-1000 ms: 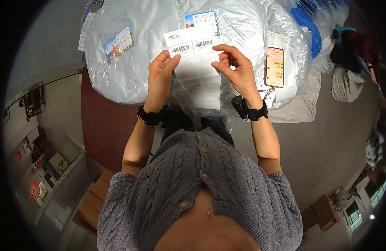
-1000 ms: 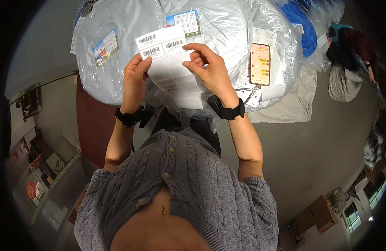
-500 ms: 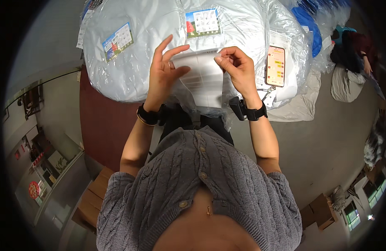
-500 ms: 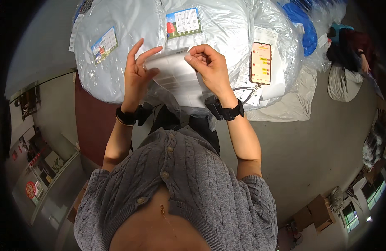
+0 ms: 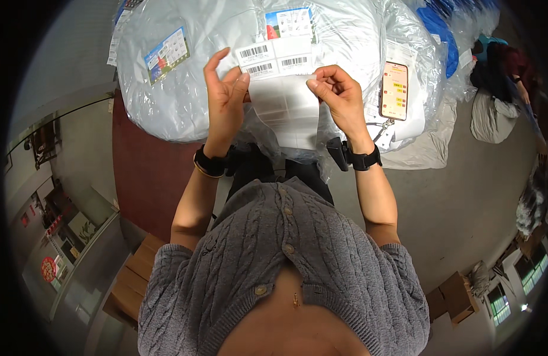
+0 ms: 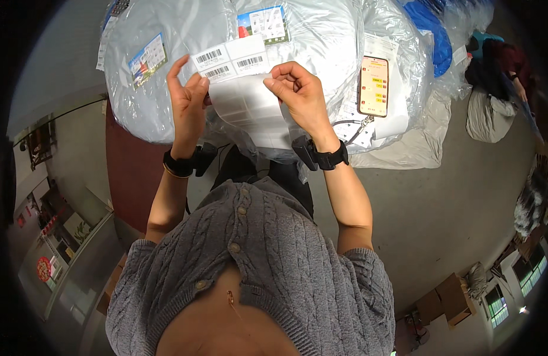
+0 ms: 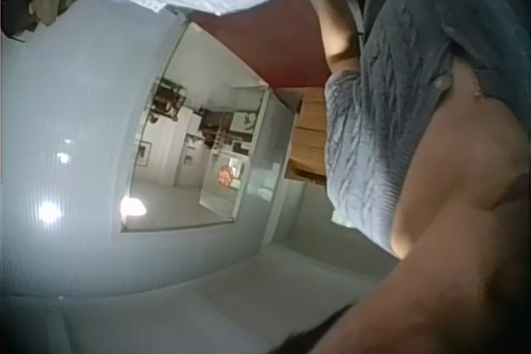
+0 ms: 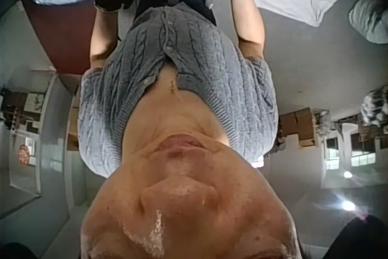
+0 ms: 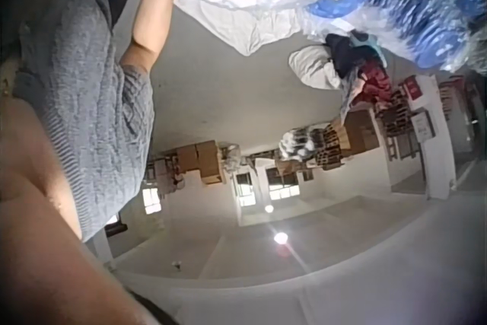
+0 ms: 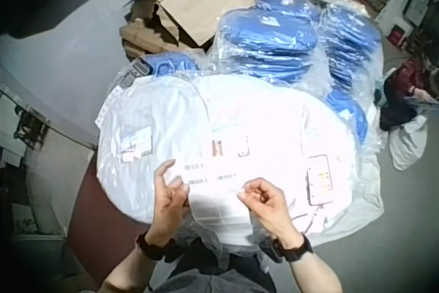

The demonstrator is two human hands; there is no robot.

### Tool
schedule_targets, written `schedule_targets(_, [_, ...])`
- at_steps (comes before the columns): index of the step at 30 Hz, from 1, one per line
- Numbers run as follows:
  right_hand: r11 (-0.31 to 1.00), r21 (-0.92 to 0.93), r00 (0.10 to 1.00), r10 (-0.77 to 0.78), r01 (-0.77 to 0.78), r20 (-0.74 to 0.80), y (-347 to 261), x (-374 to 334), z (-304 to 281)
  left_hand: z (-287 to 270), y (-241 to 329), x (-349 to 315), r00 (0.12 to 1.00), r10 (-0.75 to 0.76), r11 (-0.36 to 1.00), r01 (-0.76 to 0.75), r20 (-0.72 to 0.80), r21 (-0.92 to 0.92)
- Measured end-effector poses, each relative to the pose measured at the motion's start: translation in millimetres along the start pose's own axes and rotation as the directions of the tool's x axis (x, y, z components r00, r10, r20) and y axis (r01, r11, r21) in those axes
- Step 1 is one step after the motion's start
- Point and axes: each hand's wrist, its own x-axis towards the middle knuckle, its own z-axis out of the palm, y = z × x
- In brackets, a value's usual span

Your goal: Placing large circular packaged items into cardboard boxes and applying labels.

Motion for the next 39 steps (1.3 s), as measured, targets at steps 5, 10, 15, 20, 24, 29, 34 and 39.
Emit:
schedule_targets(5, [0.999,0.034,1.0,0.018,-0.017,-0.017,-1,-2,1,-19,-6,-1,0.978,0.169,0.944,-0.196,0.122,0.265])
schedule_targets(10, [0.999,0.038,1.0,0.01,-0.009,-0.011,6,-4,-2,-3,2,-3,0.983,-0.05,0.998,0.044,0.178,0.037])
schedule_targets(15, [0.995,0.097,1.0,0.008,-0.009,0.006,-5,-8,2,-29,-8,-3,0.935,-0.206,0.97,0.233,0.289,-0.064])
schedule_targets(20, [0.992,0.011,0.99,-0.125,0.126,-0.059,4,-9,-6,-10,-14,-5,0.915,-0.312,0.948,0.285,0.256,0.138])
schedule_targets(24, [0.757,-0.53,0.883,-0.469,0.382,-0.033,-4,-14,-11,0,-12,-10,0.943,-0.272,0.951,0.234,0.19,0.202])
schedule_targets(29, [0.945,-0.299,0.989,-0.144,0.133,-0.014,-13,-29,-11,2,-9,-14,0.949,0.2,0.698,-0.312,0.244,0.644])
schedule_targets(34, [0.989,0.115,0.995,0.083,-0.088,0.055,-4,-31,-15,3,-1,-18,0.888,0.339,0.616,-0.459,0.311,0.64])
schedule_targets(39, [0.982,0.162,0.995,0.092,-0.096,0.029,-13,-30,-4,7,0,-19,0.92,0.285,0.621,-0.392,0.27,0.679])
